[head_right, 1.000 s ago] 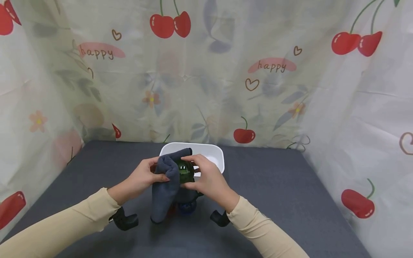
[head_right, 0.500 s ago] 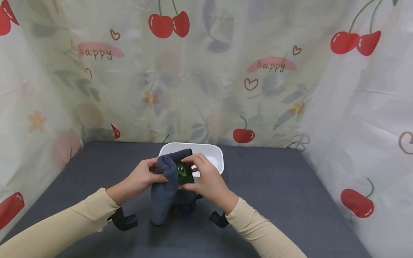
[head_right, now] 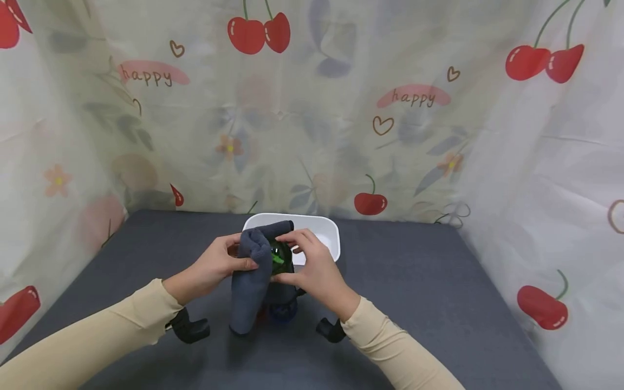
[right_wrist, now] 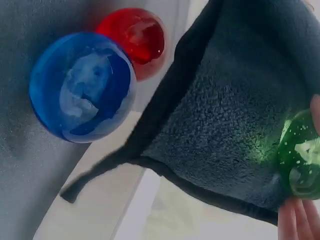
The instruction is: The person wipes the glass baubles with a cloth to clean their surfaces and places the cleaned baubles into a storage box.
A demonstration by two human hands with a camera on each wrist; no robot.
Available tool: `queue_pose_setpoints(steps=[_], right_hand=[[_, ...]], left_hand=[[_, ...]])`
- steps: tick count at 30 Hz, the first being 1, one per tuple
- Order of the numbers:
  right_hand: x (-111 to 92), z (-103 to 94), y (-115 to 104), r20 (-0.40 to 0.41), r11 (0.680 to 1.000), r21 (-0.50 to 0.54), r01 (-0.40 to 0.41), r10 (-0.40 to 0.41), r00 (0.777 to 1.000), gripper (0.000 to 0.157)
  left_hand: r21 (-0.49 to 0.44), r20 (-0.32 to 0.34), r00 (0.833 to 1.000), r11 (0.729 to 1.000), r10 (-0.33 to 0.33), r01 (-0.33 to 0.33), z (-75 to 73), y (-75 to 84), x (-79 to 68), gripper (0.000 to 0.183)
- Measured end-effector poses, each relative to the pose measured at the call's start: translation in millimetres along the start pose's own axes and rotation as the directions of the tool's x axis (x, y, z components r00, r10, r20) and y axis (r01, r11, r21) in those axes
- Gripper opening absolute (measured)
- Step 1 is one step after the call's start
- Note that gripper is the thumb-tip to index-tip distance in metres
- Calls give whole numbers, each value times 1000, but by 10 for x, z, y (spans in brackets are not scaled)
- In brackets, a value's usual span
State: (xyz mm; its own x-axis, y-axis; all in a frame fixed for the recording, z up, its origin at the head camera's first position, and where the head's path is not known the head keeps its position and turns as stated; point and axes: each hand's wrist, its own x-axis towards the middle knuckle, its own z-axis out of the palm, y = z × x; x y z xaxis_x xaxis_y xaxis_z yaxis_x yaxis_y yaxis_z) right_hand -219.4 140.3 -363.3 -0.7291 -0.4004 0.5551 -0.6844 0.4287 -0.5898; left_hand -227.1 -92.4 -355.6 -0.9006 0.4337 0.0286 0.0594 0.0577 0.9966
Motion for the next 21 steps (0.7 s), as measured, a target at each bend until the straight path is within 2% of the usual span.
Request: queue_pose_setpoints(steps=[2, 4, 7, 9, 12, 14, 16, 19, 21], right_hand=[[11, -26, -16, 6, 997, 49, -64, 63, 998, 67], [16, -49, -28, 19, 976, 144, -161, 160, 987, 65], [22, -60, -29, 77, 905, 305, -297, 287, 955, 59], [21, -56, -26, 130, 861, 372, -348, 323, 938, 55], [19, -53, -13, 199, 827, 415, -380, 325, 924, 57], [19, -72, -12, 214, 830, 409, -379, 317, 924, 62], [24, -106, -13, 207, 850, 380, -364, 305, 930, 65], [33, -166, -25, 193, 887, 310, -342, 294, 936, 63], [43, -197, -38, 190, 900, 281, -334, 289, 938, 59]], left_hand=[[3, -23, 999, 1000, 24, -24, -2, -17, 4, 45], [-10, -36, 999, 1000, 29, -30, -2, -29, 6, 43], [-44, -24, 1000, 999, 9, -10, 5, -34, 11, 49], [-65, -11, 1000, 998, -4, 3, 11, -27, 12, 54], [-62, -3, 1000, 998, -5, 5, 19, -17, 14, 56], [-37, -13, 1000, 999, 6, -6, 20, -18, 17, 52], [-9, -25, 999, 1000, 20, -20, 19, -27, 18, 47], [24, -39, 998, 999, 42, -41, 18, -53, 14, 40], [24, -44, 998, 999, 46, -45, 20, -66, 9, 39]])
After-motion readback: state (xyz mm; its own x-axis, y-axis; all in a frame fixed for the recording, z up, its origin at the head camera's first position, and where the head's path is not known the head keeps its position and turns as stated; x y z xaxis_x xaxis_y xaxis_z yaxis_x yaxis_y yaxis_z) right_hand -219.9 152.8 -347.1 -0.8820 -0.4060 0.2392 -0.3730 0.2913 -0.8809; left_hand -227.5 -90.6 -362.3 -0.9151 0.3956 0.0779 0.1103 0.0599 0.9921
